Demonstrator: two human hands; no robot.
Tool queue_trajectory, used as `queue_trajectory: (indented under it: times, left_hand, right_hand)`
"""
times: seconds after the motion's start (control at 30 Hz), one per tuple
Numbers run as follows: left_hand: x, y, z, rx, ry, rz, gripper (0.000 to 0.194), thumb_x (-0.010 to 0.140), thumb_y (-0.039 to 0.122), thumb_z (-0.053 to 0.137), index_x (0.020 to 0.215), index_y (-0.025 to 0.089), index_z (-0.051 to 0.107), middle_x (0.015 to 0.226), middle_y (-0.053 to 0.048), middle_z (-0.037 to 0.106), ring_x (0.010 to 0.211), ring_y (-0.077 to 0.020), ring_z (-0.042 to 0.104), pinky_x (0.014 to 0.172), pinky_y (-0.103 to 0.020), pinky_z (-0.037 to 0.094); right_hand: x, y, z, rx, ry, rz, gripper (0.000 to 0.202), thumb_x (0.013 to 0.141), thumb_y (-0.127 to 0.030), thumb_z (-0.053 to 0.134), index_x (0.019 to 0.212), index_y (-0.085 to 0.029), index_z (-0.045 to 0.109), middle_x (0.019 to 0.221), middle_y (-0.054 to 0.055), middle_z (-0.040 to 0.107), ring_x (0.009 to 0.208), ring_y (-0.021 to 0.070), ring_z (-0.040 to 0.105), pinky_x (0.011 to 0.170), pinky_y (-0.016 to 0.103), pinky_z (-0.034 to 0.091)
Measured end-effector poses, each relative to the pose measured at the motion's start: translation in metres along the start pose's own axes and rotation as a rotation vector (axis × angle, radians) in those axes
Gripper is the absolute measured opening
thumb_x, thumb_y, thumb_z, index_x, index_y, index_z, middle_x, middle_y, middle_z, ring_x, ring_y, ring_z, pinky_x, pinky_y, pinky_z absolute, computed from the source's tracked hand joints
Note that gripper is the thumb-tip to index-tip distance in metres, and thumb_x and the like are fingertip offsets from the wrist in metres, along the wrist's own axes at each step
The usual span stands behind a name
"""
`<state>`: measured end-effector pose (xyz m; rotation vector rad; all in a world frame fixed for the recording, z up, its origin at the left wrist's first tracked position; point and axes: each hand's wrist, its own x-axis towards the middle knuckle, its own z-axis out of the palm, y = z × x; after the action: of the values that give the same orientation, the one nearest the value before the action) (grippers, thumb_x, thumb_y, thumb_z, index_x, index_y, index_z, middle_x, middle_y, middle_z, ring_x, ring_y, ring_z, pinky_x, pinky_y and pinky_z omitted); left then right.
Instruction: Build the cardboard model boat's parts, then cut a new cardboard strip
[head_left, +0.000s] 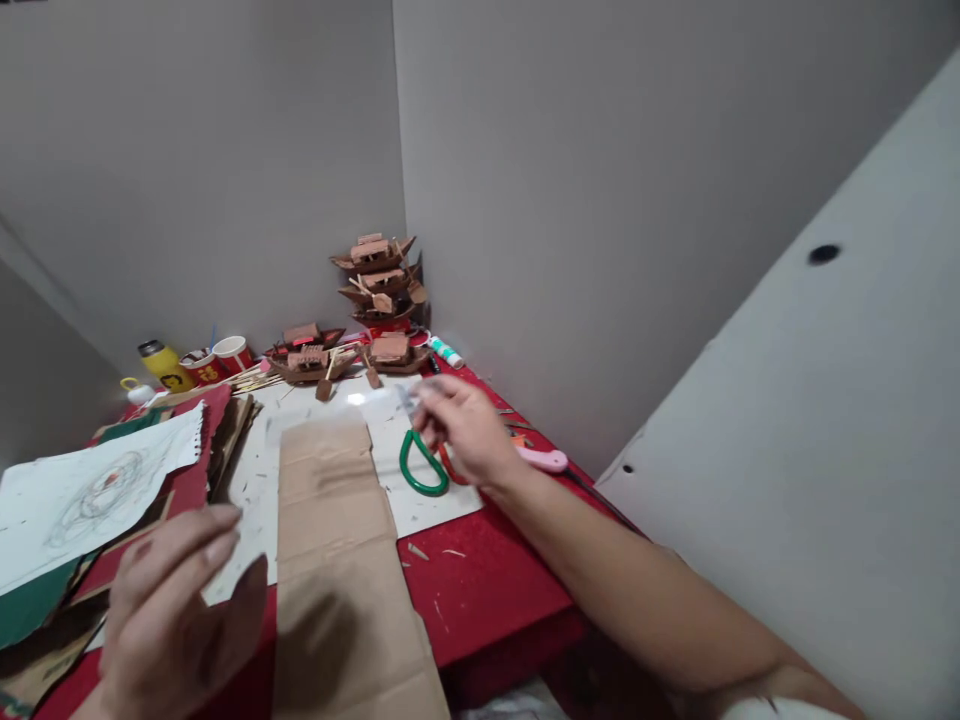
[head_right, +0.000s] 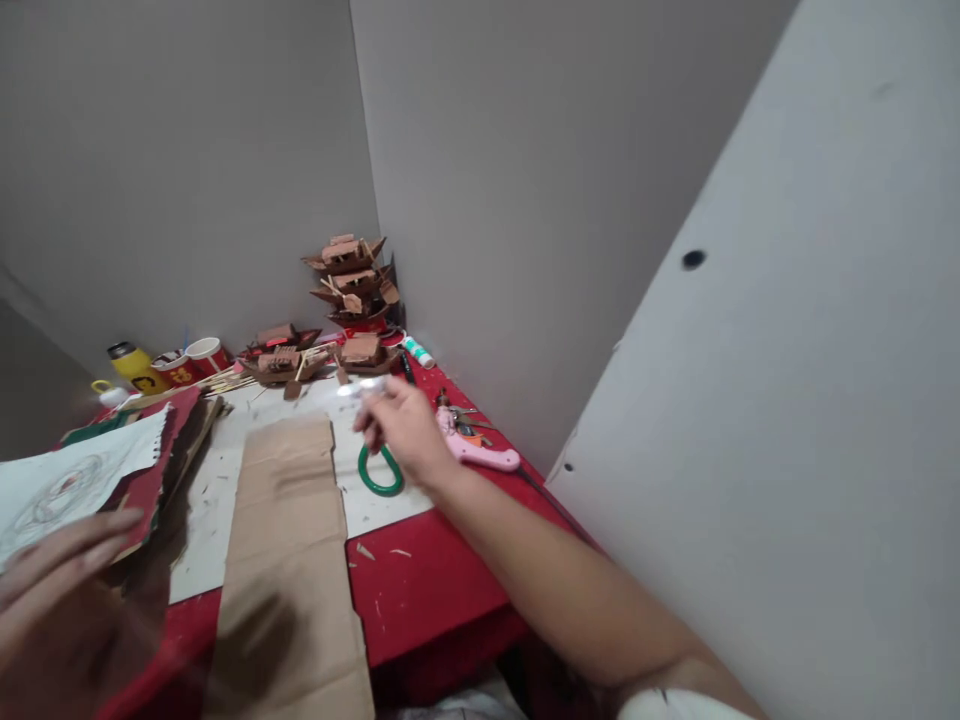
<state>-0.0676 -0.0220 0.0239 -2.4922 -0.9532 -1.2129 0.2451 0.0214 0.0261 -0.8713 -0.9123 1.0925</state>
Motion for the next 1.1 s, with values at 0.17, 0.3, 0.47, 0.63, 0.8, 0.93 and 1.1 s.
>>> queue_trajectory:
  times: [0.17, 0.3, 0.47, 0.63, 0.8, 0.93, 1.1]
  left_hand:
    - [0.034, -0.01, 0.061, 0.08, -0.214, 0.103, 0.062, 0.089, 0.026, 0.054, 0.146, 0.031, 0.032, 0.136, -0.013, 0.052, 0.118, -0.0308, 0.056, 0.093, -0.051, 0.05]
    - [0.012, -0.026, 0.09, 0.064, -0.463, 0.067, 0.045, 0.093, 0.031, 0.046, 0.138, 0.024, 0.046, 0.139, -0.013, 0.054, 0.119, -0.0278, 0.058, 0.093, -0.043, 0.053]
    - [0.0, -0.032, 0.099, 0.028, -0.532, -0.024, 0.043, 0.094, 0.034, 0.045, 0.134, 0.022, 0.052, 0.139, -0.012, 0.055, 0.121, -0.0261, 0.057, 0.097, -0.042, 0.051]
    - [0.001, -0.034, 0.102, 0.044, -0.557, -0.003, 0.046, 0.092, 0.038, 0.047, 0.133, 0.019, 0.055, 0.138, -0.013, 0.056, 0.124, -0.0294, 0.054, 0.099, -0.047, 0.049]
    - [0.0, -0.035, 0.102, 0.037, -0.591, -0.015, 0.049, 0.093, 0.042, 0.045, 0.135, 0.018, 0.053, 0.139, -0.012, 0.055, 0.126, -0.0289, 0.051, 0.103, -0.047, 0.046]
    - [0.001, -0.034, 0.099, 0.025, -0.622, -0.033, 0.05, 0.093, 0.044, 0.042, 0.135, 0.018, 0.053, 0.14, -0.012, 0.054, 0.126, -0.0286, 0.051, 0.104, -0.047, 0.044]
    - [0.0, -0.034, 0.096, 0.021, -0.635, -0.051, 0.051, 0.093, 0.045, 0.041, 0.134, 0.017, 0.055, 0.14, -0.012, 0.054, 0.125, -0.0287, 0.052, 0.103, -0.046, 0.045]
  right_hand:
    - [-0.01, 0.026, 0.013, -0.204, -0.319, 0.282, 0.043, 0.082, -0.028, 0.056, 0.124, -0.019, 0.047, 0.053, -0.008, 0.061, 0.035, 0.0087, 0.05, 0.037, 0.018, 0.041]
    - [-0.016, 0.028, 0.009, -0.746, -0.379, 0.054, 0.045, 0.085, -0.026, 0.055, 0.13, -0.019, 0.052, 0.056, -0.004, 0.06, 0.045, 0.0132, 0.054, 0.047, 0.024, 0.041]
    - [-0.011, 0.01, -0.001, -1.103, -0.266, -0.193, 0.031, 0.087, -0.035, 0.056, 0.111, -0.019, 0.068, 0.058, 0.001, 0.061, 0.059, 0.0174, 0.056, 0.057, 0.027, 0.038]
    - [0.003, -0.02, -0.03, -0.953, 0.008, -0.244, 0.031, 0.088, -0.036, 0.052, 0.108, -0.016, 0.067, 0.06, -0.001, 0.058, 0.054, 0.0137, 0.049, 0.053, 0.025, 0.036]
    - [-0.021, -0.03, -0.076, -1.248, 0.078, -0.184, 0.034, 0.09, -0.032, 0.049, 0.117, -0.018, 0.063, 0.084, 0.005, 0.068, 0.072, 0.0185, 0.06, 0.067, 0.029, 0.043]
    - [-0.05, -0.018, -0.098, -1.582, -0.094, -0.055, 0.046, 0.089, -0.022, 0.046, 0.134, -0.014, 0.051, 0.124, 0.014, 0.062, 0.109, 0.0266, 0.057, 0.09, 0.037, 0.041]
    - [-0.055, -0.002, -0.103, -1.77, -0.144, 0.001, 0.055, 0.085, -0.013, 0.045, 0.141, -0.014, 0.044, 0.126, 0.015, 0.058, 0.11, 0.0289, 0.052, 0.09, 0.04, 0.039]
